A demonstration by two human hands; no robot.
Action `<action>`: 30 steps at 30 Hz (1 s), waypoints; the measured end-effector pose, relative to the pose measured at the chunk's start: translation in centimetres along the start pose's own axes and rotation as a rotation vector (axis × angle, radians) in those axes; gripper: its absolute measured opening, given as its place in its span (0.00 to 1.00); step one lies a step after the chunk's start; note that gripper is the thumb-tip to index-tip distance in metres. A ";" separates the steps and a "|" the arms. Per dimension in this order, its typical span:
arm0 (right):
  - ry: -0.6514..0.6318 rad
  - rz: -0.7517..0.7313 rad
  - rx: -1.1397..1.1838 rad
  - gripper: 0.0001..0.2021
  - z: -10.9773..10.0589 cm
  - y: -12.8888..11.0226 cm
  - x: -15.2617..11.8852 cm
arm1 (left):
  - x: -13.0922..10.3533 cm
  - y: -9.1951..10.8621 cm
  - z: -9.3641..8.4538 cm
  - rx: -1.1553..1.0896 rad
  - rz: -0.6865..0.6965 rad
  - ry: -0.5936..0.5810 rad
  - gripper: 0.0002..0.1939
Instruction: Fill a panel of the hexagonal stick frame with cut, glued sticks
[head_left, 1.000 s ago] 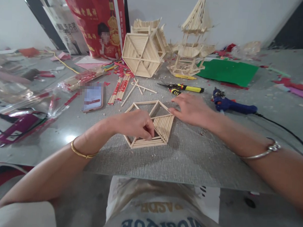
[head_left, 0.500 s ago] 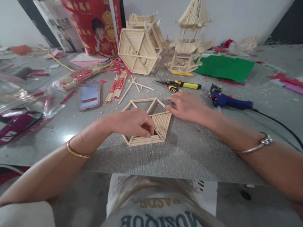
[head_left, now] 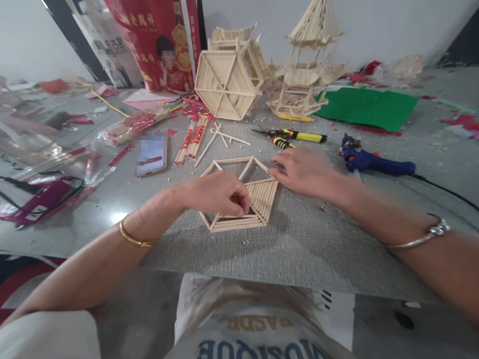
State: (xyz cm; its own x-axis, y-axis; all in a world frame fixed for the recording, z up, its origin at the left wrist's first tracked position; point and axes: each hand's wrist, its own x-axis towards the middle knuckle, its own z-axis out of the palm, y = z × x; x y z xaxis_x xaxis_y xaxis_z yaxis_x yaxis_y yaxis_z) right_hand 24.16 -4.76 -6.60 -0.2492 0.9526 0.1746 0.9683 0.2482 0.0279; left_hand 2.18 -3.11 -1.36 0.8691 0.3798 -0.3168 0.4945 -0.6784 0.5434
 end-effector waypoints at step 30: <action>-0.046 0.004 -0.017 0.20 -0.4 -0.3 0.0 | -0.1 -0.3 0.2 -0.132 -0.086 -0.080 0.11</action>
State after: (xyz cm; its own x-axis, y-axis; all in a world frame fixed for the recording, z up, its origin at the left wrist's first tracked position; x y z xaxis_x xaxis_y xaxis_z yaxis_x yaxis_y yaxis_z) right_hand 23.89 -4.88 -6.21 -0.2454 0.9607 0.1297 0.9694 0.2417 0.0437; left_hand 1.96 -3.03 -1.67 0.8226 0.3781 -0.4247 0.5686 -0.5553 0.6069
